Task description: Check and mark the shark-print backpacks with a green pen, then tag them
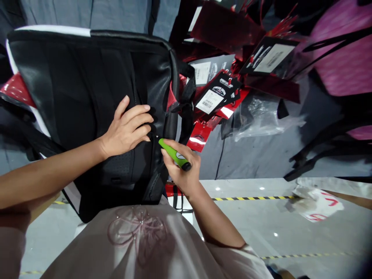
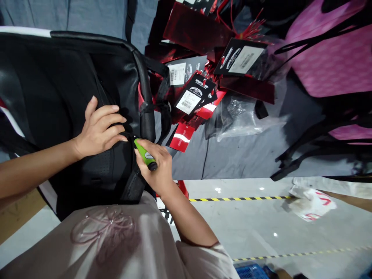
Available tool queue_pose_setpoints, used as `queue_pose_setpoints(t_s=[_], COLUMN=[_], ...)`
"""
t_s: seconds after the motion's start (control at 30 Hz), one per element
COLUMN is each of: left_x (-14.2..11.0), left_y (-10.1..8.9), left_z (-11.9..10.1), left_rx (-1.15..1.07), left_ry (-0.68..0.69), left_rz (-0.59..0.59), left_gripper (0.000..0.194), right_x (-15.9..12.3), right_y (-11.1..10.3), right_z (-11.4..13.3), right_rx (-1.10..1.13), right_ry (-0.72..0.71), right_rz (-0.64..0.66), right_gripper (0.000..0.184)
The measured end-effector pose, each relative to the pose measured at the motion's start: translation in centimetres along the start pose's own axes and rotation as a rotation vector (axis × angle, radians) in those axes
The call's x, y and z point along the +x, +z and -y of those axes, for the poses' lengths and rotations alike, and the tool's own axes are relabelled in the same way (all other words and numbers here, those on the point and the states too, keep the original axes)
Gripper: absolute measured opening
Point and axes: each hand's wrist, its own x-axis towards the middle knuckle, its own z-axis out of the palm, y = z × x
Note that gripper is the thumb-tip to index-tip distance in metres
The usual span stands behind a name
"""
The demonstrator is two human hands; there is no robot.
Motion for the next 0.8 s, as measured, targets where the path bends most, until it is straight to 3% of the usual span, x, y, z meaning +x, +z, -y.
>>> queue_pose_setpoints(t_s=[0.2,0.47,0.63,0.8], left_x=[-0.2,0.3,0.3,0.4], left_y=[0.4,-0.4,-1.0,-1.5], left_z=[0.3,-0.3,-0.7,-0.9], left_rx=[-0.012,-0.007,-0.041,0.073], left_ry=[0.055,0.042,-0.024,-0.004], left_rz=[-0.065,-0.016,0.047,0.063], left_gripper=[0.022,0.022,0.022,0.028], right_x=[-0.1,0.1,0.0,0.1], right_y=[0.4,0.6,0.8,0.5], right_z=[0.0,0.5,0.4,0.3], right_rx=[-0.003,0.039,0.008,-0.012], right_ry=[0.099,0.156,0.111,0.102], right_rz=[-0.023,-0.044,-0.068,-0.024], right_gripper=[0.020,0.019,0.021,0.020])
